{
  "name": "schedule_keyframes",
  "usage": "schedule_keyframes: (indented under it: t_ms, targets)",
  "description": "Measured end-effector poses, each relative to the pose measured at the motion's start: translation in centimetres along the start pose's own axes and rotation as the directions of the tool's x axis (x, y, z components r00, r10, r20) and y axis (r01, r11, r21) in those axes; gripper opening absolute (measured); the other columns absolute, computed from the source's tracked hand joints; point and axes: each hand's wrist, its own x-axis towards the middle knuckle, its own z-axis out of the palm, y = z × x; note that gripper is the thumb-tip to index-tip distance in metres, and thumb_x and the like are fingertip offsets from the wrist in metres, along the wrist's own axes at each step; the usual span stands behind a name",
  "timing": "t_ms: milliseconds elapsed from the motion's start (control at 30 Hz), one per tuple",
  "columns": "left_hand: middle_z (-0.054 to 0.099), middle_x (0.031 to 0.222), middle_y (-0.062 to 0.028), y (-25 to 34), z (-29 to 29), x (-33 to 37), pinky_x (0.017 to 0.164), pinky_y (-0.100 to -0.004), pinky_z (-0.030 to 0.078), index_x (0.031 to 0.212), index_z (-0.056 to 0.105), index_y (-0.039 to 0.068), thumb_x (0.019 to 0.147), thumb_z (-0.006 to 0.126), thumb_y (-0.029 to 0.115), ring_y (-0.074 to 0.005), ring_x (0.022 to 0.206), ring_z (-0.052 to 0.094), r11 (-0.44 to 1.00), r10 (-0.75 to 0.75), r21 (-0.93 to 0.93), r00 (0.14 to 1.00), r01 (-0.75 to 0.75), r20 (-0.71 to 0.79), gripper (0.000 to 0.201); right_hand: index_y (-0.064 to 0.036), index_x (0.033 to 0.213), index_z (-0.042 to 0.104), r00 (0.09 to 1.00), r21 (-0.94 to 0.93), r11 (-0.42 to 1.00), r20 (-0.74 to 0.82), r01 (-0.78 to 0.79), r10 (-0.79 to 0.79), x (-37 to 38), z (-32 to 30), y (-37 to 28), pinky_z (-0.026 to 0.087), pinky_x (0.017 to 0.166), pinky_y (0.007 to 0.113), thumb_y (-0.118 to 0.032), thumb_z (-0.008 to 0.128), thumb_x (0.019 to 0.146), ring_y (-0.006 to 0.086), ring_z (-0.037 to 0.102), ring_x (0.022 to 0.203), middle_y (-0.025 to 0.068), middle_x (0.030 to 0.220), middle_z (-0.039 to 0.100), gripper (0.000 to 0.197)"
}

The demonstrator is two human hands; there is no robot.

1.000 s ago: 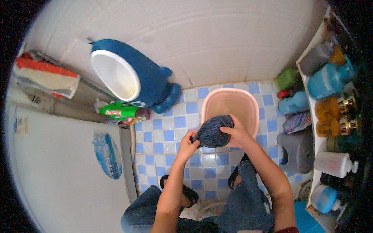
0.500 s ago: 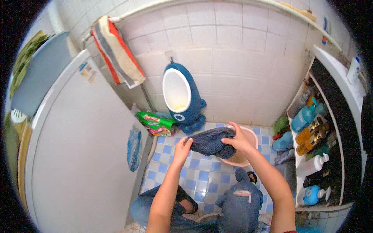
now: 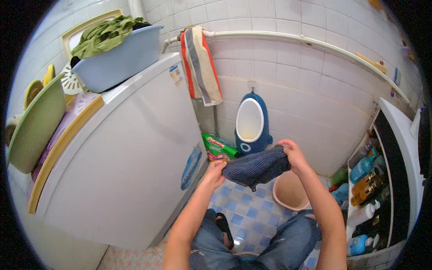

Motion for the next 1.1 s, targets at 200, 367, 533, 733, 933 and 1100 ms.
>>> schedule_keyframes:
  t_ms: [200,367,533,733,933,1100]
  targets:
    - [0.034,0.131,-0.023,-1.6,1.3,-1.5,0.099,-0.0422,0.041,0.129,0.049,0.014,0.062,0.087,0.031,-0.0358,0.125,0.036,0.675,0.205,0.672,0.953,-0.304,0.225,0.078,-0.0023,0.112,0.066,0.999,-0.026,0.999,0.019,-0.036,0.036,0.1,1.7,3.2,0.048,0.082,0.03,0.01,0.038,0.083,0.0198,0.062,0.089,0.0095,0.101,0.066,0.043]
    - [0.032,0.138,-0.0219,-2.9,3.5,0.0,0.103,-0.0471,0.035,0.112,0.065,0.017,0.055,0.087,0.027,-0.0439,0.122,0.037,0.056,0.265,0.831,0.811,-0.553,0.521,0.062,-0.0014,0.116,0.064,1.0,-0.016,1.0,0.008,0.001,-0.001,2.2,0.9,7.1,0.048,0.082,0.029,0.008,0.052,0.08,0.0189,0.061,0.093,0.0085,0.104,0.065,0.039]
    - [0.063,0.109,-0.013,-3.9,5.1,5.0,0.092,-0.046,0.041,0.092,0.071,0.014,0.07,0.069,0.011,-0.0373,0.102,0.054,-0.003,0.302,0.854,0.813,-0.521,0.497,0.022,-0.0063,0.114,0.066,0.967,-0.498,0.842,-0.021,0.208,-0.252,4.9,-1.5,9.0,0.046,0.089,0.034,-0.003,0.073,0.071,0.0289,0.06,0.099,0.0145,0.102,0.063,0.044]
    - [0.069,0.09,-0.0132,-3.8,7.7,7.5,0.084,-0.0527,0.042,0.101,0.071,0.016,0.083,0.058,0.02,-0.0345,0.093,0.062,0.072,0.227,0.94,0.924,-0.332,0.309,0.023,-0.0063,0.105,0.069,0.981,-0.75,0.639,0.062,0.168,-0.186,6.2,-2.9,11.4,0.047,0.089,0.04,-0.01,0.082,0.064,0.0371,0.057,0.098,0.0182,0.098,0.057,0.043]
    - [0.069,0.093,-0.0144,-4.5,9.3,10.0,0.086,-0.0538,0.042,0.102,0.071,0.015,0.082,0.057,0.02,-0.0347,0.093,0.062,0.137,0.363,0.893,0.861,-0.428,0.357,0.024,-0.0046,0.092,0.07,0.957,-0.723,0.651,0.046,0.23,-0.288,8.9,-2.9,15.1,0.047,0.087,0.042,-0.017,0.076,0.074,0.038,0.057,0.099,0.0203,0.105,0.058,0.023]
    - [0.069,0.098,-0.0128,-5.7,8.2,14.0,0.086,-0.039,0.046,0.098,0.069,0.006,0.084,0.051,0.015,-0.0311,0.092,0.063,0.402,0.46,0.776,0.84,-0.486,0.288,0.024,-0.0014,0.094,0.067,0.995,-0.64,0.761,0.055,0.102,-0.088,11.5,-0.7,13.8,0.049,0.081,0.042,-0.021,0.069,0.082,0.037,0.062,0.09,0.0186,0.098,0.065,0.023]
